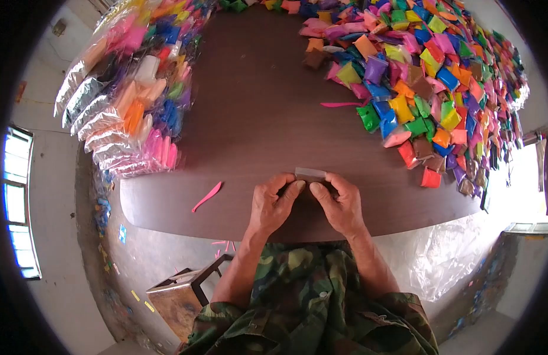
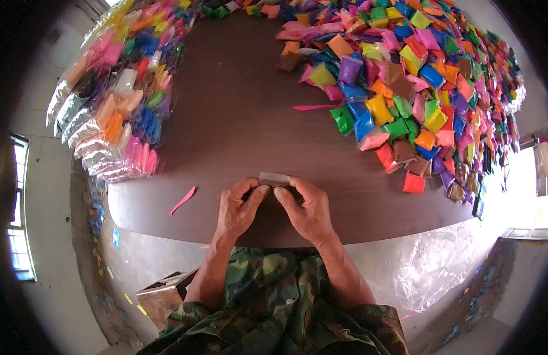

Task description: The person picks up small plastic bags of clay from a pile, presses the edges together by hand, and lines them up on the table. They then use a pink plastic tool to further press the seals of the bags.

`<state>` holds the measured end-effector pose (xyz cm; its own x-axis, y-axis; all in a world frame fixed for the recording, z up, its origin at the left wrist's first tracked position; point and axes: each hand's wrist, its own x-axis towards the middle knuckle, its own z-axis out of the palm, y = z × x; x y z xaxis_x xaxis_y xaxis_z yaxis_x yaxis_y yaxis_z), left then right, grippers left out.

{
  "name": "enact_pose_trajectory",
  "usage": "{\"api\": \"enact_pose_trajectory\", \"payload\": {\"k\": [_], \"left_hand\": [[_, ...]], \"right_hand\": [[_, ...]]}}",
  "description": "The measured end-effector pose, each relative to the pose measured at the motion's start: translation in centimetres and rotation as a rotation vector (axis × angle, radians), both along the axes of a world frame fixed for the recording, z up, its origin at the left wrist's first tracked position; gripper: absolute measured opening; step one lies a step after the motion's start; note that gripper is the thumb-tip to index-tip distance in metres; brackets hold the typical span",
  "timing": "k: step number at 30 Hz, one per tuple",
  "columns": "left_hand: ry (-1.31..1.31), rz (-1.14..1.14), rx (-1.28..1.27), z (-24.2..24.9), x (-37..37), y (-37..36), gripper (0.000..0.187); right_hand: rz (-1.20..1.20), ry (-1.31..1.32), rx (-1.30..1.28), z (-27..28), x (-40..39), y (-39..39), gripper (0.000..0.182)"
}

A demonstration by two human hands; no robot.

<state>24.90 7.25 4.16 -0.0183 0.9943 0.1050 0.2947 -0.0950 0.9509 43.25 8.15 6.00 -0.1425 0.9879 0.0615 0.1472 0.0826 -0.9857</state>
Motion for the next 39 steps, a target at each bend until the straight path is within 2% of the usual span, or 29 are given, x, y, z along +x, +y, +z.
{"api": "enact_pose_trajectory", "payload": {"k": [2, 5, 8, 11, 15, 18, 20, 23, 35, 39], "left_hand": [[0.032, -0.017, -0.009, 0.4, -0.1, 0.1, 0.02], [-0.058, 0.006, -0.03, 1.6, 0.5, 0.0, 0.021], [-0.078, -0.03, -0.197, 1.3, -0.2, 0.2, 0.025], [-0.09, -0.003, -0.057, -0.3, -0.2, 0.4, 0.024], [-0.152, 0.057, -0.042, 0.0, -0.1, 0.0, 0.024], [-0.157, 0.065, -0.048, 0.7, 0.0, 0.0, 0.025], [-0.173, 0.055, -0.102, 1.2, 0.2, -0.1, 0.026], [0.044, -0.116, -0.121, 1.8, -0.9, 0.2, 0.023], [-0.052, -0.081, -0.151, -0.3, -1.3, 0.3, 0.021], [0.028, -0.124, -0.113, 0.7, -1.1, 0.4, 0.024]], "right_hand": [[-0.011, -0.026, 0.044, -0.4, 0.0, 0.0, 0.022], [-0.017, -0.045, 0.111, -1.3, 0.0, 0.1, 0.022], [-0.02, -0.071, 0.174, -2.1, -0.3, 0.2, 0.021], [-0.019, -0.097, 0.157, -2.0, -0.3, 0.1, 0.019], [0.032, -0.167, 0.039, -1.0, -0.1, -0.1, 0.021], [-0.008, -0.11, 0.191, -2.5, -0.5, 0.1, 0.02], [-0.033, -0.117, 0.184, -2.5, -0.3, 0.1, 0.021], [-0.041, -0.112, 0.178, -2.2, -0.2, 0.0, 0.022], [-0.022, -0.137, 0.142, -1.1, -0.3, -0.2, 0.025], [-0.051, -0.119, 0.177, -2.5, -0.1, -0.1, 0.027]]}}
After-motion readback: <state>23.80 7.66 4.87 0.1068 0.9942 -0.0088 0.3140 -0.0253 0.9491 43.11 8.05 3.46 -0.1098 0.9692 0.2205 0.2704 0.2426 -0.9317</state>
